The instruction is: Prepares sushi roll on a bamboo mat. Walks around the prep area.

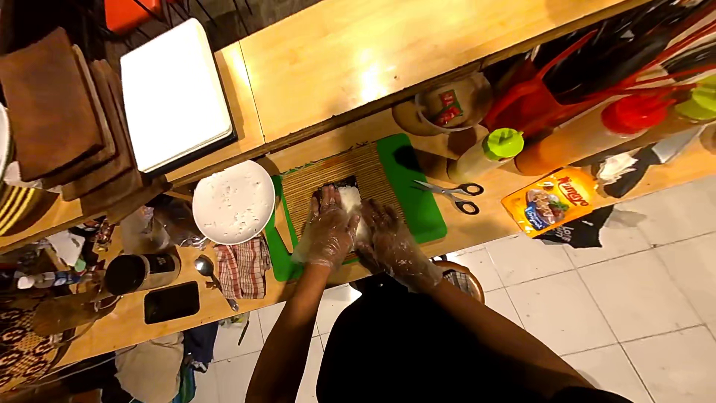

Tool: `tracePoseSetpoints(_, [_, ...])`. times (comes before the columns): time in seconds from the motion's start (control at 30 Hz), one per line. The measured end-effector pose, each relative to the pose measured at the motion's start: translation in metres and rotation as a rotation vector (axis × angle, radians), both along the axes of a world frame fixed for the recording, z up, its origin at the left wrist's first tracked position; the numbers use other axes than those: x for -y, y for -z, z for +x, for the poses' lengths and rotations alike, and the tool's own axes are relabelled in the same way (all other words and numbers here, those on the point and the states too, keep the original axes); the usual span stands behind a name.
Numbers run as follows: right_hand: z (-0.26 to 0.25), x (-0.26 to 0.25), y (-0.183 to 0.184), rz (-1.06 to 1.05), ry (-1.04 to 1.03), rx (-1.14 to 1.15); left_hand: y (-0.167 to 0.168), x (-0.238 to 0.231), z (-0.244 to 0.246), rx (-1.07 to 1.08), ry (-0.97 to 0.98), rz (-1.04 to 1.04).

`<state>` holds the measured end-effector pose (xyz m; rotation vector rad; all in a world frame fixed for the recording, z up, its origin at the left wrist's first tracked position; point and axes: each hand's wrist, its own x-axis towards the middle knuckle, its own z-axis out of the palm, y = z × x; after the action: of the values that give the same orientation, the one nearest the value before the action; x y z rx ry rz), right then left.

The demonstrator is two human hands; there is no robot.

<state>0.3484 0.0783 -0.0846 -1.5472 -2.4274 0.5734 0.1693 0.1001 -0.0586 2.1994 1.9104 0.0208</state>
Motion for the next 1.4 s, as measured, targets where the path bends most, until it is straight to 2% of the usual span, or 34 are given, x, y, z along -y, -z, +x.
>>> tracePoseSetpoints(0.17, [-0.001, 0.000, -0.005, -0.035, 0.008, 0.006, 0.014, 0.003, 0.002, 0.055, 0.046, 0.066])
tracePoseSetpoints(0.33, [0.000, 0.000, -0.006, -0.026, 0.000, 0.017, -0.002, -0.002, 0.010, 0.034, 0.015, 0.015])
tracePoseSetpoints(0.57, [0.000, 0.003, -0.006, -0.052, -0.006, 0.013, 0.002, -0.004, 0.012, 0.056, 0.051, -0.043])
tracePoseSetpoints(0.63, [0.004, -0.001, -0.015, -0.118, 0.015, -0.062, -0.003, -0.002, 0.010, 0.043, 0.045, -0.027])
tracePoseSetpoints(0.73, [0.018, -0.007, -0.016, -0.029, 0.109, -0.309, -0.009, 0.013, -0.005, 0.139, -0.038, 0.096])
tracePoseSetpoints(0.8, [0.033, -0.009, -0.018, 0.012, 0.196, -0.348, -0.012, 0.035, -0.022, 0.187, -0.099, 0.141])
tracePoseSetpoints(0.9, [0.061, -0.011, -0.023, 0.065, 0.265, -0.334, -0.014, 0.077, -0.048, 0.249, -0.184, 0.146])
tracePoseSetpoints(1.07, [0.087, -0.001, -0.020, 0.039, 0.264, -0.243, 0.010, 0.128, -0.064, 0.277, -0.215, 0.175])
tracePoseSetpoints(1.27, [0.071, 0.019, -0.012, 0.026, 0.168, -0.214, 0.021, 0.125, -0.037, 0.241, -0.173, 0.166])
tracePoseSetpoints(1.4, [0.053, 0.027, -0.010, 0.069, 0.082, -0.154, 0.020, 0.109, -0.018, 0.185, -0.194, 0.056])
